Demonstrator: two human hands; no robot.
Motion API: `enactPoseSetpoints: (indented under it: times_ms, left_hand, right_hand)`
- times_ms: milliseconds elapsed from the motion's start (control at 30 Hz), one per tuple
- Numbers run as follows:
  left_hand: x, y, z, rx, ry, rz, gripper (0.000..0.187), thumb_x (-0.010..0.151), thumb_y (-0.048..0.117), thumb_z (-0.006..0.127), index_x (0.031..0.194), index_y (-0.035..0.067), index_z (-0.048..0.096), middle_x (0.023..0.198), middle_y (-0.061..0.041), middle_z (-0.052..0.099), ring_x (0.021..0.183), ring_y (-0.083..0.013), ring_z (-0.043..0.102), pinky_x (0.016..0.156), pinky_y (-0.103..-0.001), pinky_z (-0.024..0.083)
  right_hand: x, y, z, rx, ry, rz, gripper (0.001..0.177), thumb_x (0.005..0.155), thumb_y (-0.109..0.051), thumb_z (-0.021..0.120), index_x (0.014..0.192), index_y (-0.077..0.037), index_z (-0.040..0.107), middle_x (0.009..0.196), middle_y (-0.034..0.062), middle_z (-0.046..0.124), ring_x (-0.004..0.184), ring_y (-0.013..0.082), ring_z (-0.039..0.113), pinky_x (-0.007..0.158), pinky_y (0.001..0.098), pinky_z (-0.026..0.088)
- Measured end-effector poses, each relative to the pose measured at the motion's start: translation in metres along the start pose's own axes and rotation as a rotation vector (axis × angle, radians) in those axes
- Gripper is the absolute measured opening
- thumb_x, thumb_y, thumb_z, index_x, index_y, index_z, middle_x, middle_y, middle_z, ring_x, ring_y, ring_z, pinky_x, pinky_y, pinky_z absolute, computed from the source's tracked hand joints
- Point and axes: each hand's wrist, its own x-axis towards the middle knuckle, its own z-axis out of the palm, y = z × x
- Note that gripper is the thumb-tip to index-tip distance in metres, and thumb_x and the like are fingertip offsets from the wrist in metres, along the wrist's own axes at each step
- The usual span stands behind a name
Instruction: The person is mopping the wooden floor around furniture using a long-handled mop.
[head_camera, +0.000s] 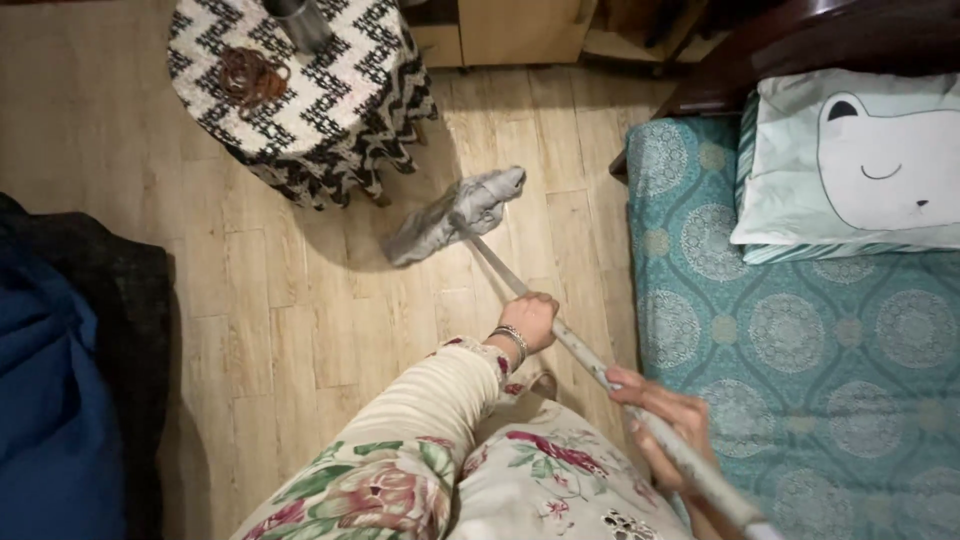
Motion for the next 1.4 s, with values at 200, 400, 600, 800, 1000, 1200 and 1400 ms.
enactPoseSetpoints:
  times_ms: [200,400,600,800,1000,1200,1400]
  left_hand:
    - [-0.003,-0.021,-0.030,-0.087,0.009,-0.084,0.024,0.079,0.016,0.073,0.102,0.009,0.070,0.114,-0.010,0.068,0.120,-0.0303,0.063,0.102,-0.042,0.053]
    - [-0.002,-0.028,-0.007,-0.288,0.263,-0.102,0.058,0.077,0.009,0.071,0.133,0.008,0.060,0.147,-0.019,0.053,0.142,-0.0410,0.042,0.115,-0.044,0.043]
    - [0.031,-0.023,0.048,-0.338,0.370,-0.142,0.057,0.074,0.016,0.082,0.126,0.005,0.064,0.142,-0.026,0.054,0.139,-0.0458,0.042,0.123,-0.053,0.028]
    - [0.037,0.037,0.080,-0.336,0.328,-0.079,0.040,0.066,0.010,0.081,0.104,0.010,0.072,0.132,-0.016,0.064,0.133,-0.0412,0.049,0.124,-0.057,0.021]
    - [0.047,0.109,0.141,-0.154,0.204,0.120,0.016,0.072,0.017,0.079,0.087,0.015,0.075,0.118,-0.009,0.071,0.133,-0.0329,0.053,0.122,-0.064,0.019]
    - [0.038,0.188,0.195,-0.251,0.179,0.200,0.038,0.067,0.020,0.078,0.103,0.013,0.071,0.114,-0.011,0.069,0.129,-0.0325,0.057,0.122,-0.058,0.025]
    - [0.025,0.210,0.228,-0.169,0.174,0.358,0.034,0.067,0.034,0.078,0.093,0.013,0.071,0.111,-0.011,0.071,0.128,-0.0317,0.058,0.120,-0.051,0.033]
  right_hand:
    - [0.051,-0.048,0.023,0.026,0.071,-0.262,0.035,0.071,-0.011,0.058,0.099,0.005,0.072,0.117,0.0248,0.074,0.123,0.0392,0.069,0.111,0.0490,0.046]
    - [0.062,-0.045,0.036,0.272,0.055,-0.208,0.022,0.087,-0.018,0.062,0.074,-0.001,0.057,0.079,0.0126,0.067,0.085,0.0292,0.071,0.108,0.0499,0.055]
    - [0.056,-0.041,0.017,0.315,0.031,-0.250,0.026,0.090,-0.015,0.057,0.068,-0.001,0.053,0.069,0.0091,0.057,0.072,0.0240,0.061,0.091,0.0456,0.054]
    - [0.001,-0.040,-0.016,0.286,0.143,-0.141,0.023,0.087,-0.012,0.055,0.069,0.000,0.049,0.071,0.0102,0.056,0.074,0.0264,0.061,0.096,0.0476,0.053]
    - [-0.078,-0.021,-0.050,0.286,0.306,-0.103,0.020,0.086,-0.013,0.055,0.070,0.000,0.051,0.074,0.0103,0.057,0.077,0.0260,0.060,0.101,0.0501,0.052]
    - [-0.162,-0.016,-0.074,0.275,0.469,-0.096,0.024,0.088,-0.012,0.054,0.069,0.001,0.050,0.071,0.0116,0.056,0.075,0.0258,0.060,0.099,0.0470,0.051]
    - [-0.217,0.001,-0.071,0.401,0.585,-0.078,0.025,0.094,-0.009,0.054,0.074,0.002,0.047,0.075,0.0128,0.057,0.080,0.0266,0.058,0.098,0.0443,0.047]
